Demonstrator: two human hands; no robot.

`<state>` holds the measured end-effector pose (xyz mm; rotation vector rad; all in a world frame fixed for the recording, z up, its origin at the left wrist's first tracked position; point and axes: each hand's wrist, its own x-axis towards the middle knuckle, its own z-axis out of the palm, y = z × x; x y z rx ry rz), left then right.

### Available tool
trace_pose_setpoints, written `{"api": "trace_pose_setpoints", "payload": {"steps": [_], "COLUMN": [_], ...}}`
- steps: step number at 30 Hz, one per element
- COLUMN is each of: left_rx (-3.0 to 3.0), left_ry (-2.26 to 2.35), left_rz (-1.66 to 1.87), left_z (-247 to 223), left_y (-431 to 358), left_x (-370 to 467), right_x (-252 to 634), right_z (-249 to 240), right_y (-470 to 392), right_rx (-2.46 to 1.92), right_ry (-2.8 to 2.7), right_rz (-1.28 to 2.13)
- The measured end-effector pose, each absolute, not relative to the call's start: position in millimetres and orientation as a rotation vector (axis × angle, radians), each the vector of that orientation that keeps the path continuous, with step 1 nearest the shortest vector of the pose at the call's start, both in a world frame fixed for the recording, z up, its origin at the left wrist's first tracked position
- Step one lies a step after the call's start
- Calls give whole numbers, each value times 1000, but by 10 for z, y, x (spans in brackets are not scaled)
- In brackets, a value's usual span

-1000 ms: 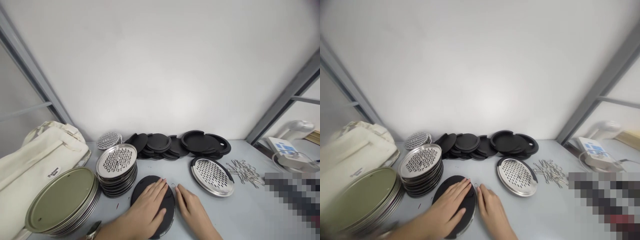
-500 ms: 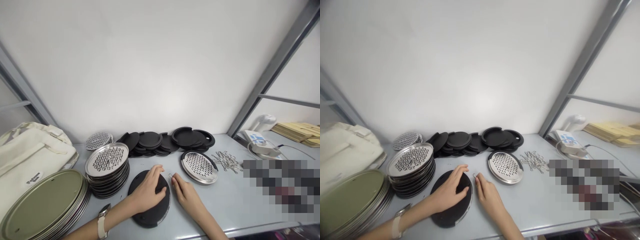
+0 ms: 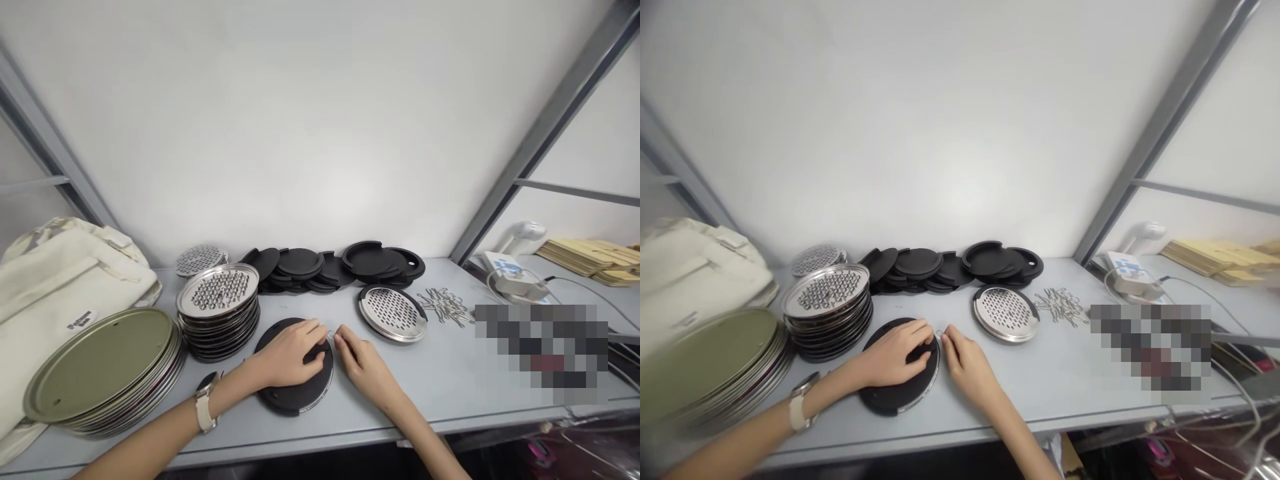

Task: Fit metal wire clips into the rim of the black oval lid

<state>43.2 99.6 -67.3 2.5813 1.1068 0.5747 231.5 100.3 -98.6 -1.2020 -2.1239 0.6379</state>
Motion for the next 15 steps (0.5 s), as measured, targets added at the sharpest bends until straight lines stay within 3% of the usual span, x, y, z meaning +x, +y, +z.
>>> {"api": "trace_pose_setpoints", "payload": {"steps": [15], "left_rx": [2551], "left_ry": [1131], "left_rz": [628], "left_z": [-642], "left_y": [951], "left_x": [443], "right_x": [2265], "right_z": [-1057], "right_y": [992], "right_rx": [-1234], "right_ry": [-2225], "right_rz": [483]}}
